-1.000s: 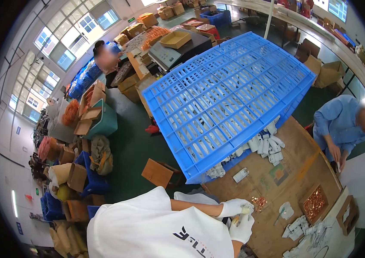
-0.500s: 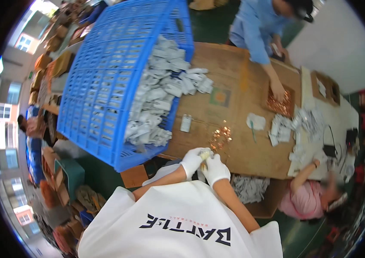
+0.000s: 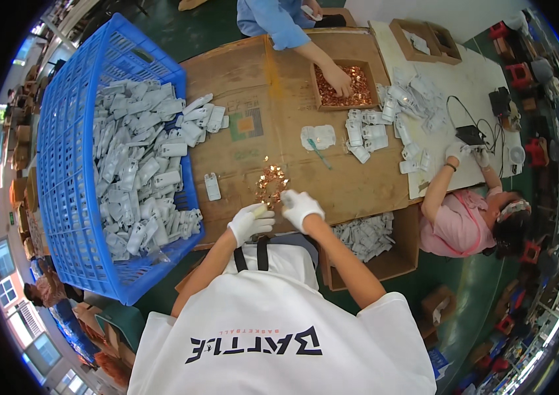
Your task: The person picks up a plastic housing and a metal contact, inserts the contact into the housing by hand, and places the assembled unit into a cardboard box, repeating the process.
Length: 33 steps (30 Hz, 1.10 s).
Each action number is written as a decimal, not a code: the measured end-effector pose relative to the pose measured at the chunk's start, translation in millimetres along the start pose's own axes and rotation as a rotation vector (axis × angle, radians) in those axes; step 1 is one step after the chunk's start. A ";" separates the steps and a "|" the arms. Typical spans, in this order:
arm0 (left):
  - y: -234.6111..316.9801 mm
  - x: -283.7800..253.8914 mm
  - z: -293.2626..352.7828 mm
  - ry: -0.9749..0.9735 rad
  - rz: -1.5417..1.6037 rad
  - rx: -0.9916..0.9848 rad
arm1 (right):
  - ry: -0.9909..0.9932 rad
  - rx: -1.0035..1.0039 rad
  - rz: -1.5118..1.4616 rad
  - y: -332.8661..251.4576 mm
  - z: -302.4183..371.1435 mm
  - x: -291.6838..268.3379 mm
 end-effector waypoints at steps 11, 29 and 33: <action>127.6 -134.6 38.5 0.963 -1.065 0.694 | 0.841 0.310 0.103 184.9 -101.5 -244.8; 208.3 -196.2 41.1 1.582 -1.714 0.054 | 0.392 -0.680 0.518 -28.6 -128.6 19.2; 207.5 -216.9 55.1 1.622 -1.600 0.226 | 0.386 -0.687 0.499 -35.1 -131.0 21.6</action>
Point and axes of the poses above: each hand's wrist, its own z-axis away from the middle knuckle, its own x-axis out of the palm, y = z × x, the point moved 10 cm from there along -z, towards the middle knuckle, and after that the axes turned 3 degrees about y, right-handed, at the moved point
